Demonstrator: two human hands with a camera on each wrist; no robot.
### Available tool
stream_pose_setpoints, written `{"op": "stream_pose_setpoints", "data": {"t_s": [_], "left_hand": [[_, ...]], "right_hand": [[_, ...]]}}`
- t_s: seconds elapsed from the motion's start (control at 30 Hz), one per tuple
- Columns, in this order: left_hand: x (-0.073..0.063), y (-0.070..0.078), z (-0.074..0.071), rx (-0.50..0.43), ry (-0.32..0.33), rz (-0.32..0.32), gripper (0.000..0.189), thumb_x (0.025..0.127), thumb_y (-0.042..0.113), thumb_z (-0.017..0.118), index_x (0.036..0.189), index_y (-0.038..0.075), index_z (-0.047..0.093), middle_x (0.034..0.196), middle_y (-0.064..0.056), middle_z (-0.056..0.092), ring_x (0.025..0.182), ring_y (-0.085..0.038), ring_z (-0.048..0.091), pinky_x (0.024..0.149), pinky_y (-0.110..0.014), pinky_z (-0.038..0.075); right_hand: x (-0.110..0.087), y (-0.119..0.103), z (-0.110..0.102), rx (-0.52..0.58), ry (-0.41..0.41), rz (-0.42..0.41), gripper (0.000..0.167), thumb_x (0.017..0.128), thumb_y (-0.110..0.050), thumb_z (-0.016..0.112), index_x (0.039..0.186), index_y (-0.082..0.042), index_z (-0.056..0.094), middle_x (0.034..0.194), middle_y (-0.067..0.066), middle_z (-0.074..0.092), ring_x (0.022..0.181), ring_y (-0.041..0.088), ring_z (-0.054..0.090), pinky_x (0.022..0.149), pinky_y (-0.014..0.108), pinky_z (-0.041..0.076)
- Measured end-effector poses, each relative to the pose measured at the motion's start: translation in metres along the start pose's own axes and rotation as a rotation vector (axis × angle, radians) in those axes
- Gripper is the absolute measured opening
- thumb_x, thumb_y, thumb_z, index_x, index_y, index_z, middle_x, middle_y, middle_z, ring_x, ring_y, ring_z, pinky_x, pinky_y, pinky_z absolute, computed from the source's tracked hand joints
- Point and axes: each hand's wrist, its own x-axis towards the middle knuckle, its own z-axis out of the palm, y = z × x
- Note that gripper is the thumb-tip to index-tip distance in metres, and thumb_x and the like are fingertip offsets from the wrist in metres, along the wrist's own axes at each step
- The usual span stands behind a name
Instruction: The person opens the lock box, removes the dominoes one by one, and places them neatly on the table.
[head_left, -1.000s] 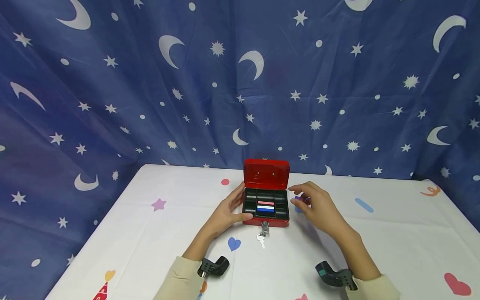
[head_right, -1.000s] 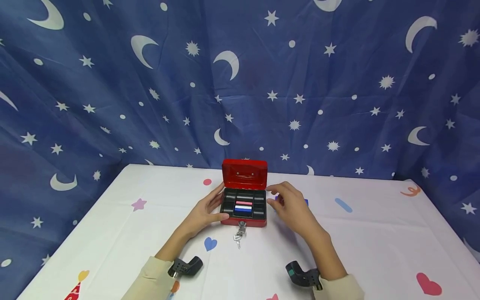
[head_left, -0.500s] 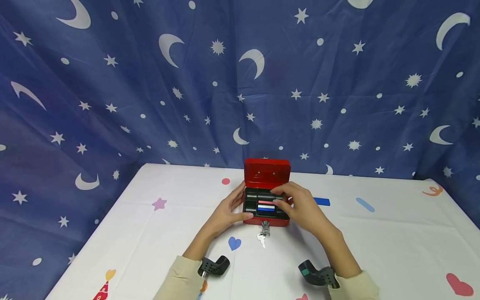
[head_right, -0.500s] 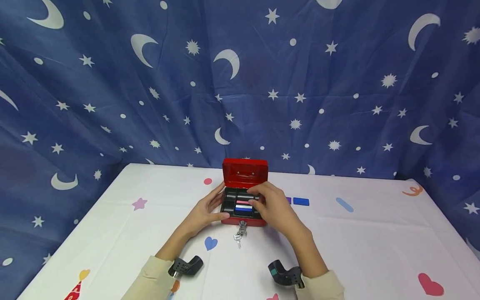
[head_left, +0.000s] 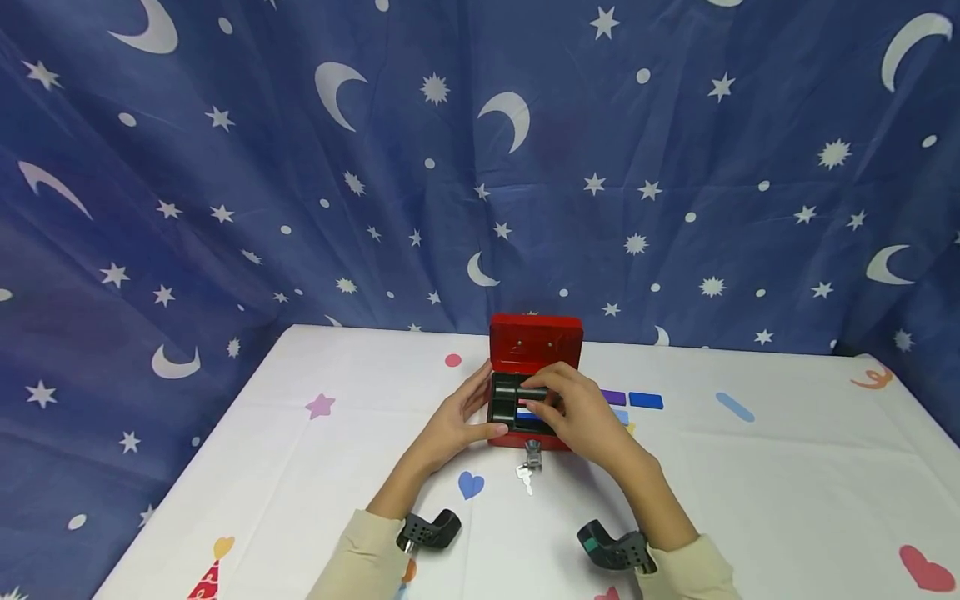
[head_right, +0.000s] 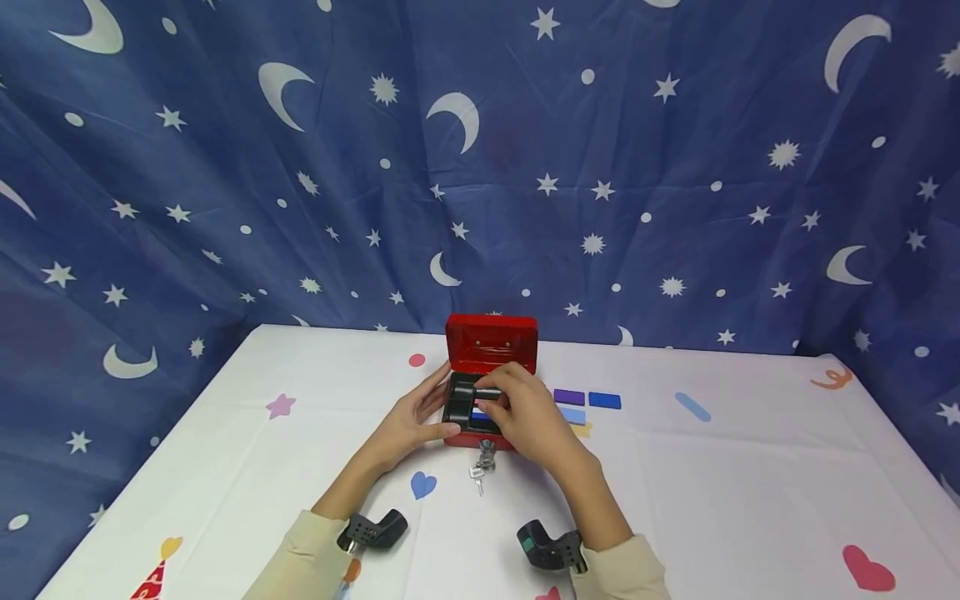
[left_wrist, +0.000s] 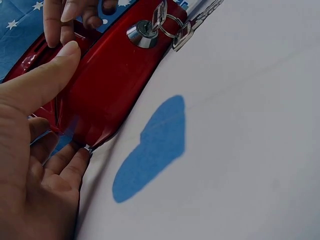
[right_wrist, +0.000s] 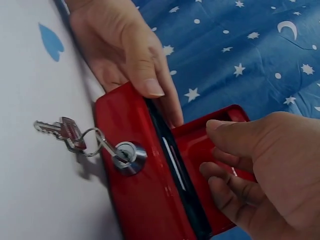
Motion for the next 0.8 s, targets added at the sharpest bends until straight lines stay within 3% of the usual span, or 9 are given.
{"op": "stream_pose_setpoints", "data": {"t_s": [0.17,0.47,0.8], "left_hand": [[0.001,-0.001,0.000,-0.017,0.001,0.005,0.089,0.082,0.004,0.073,0.152,0.004,0.018,0.155,-0.013,0.023,0.139,-0.033,0.028,0.112,-0.043,0.024],[0.001,-0.002,0.001,-0.028,0.000,0.018,0.089,0.082,0.001,0.072,0.152,0.005,0.018,0.154,-0.015,0.025,0.139,-0.034,0.028,0.112,-0.044,0.024],[0.001,-0.001,0.001,-0.039,-0.003,0.045,0.089,0.082,0.000,0.072,0.152,0.003,0.018,0.153,-0.017,0.027,0.138,-0.036,0.028,0.112,-0.046,0.023]], "right_hand": [[0.000,-0.001,0.004,0.003,0.003,-0.011,0.025,0.083,-0.010,0.075,0.108,-0.010,0.070,0.106,0.000,0.059,0.077,0.012,0.052,0.069,0.024,0.054],[-0.002,0.000,0.011,0.001,-0.002,0.015,0.027,0.082,-0.006,0.075,0.107,-0.011,0.071,0.108,0.000,0.061,0.096,0.021,0.060,0.086,0.038,0.054],[-0.002,0.001,0.015,-0.029,-0.007,0.010,0.025,0.083,-0.008,0.075,0.107,-0.013,0.070,0.108,-0.001,0.061,0.098,0.019,0.059,0.088,0.038,0.053]]}}
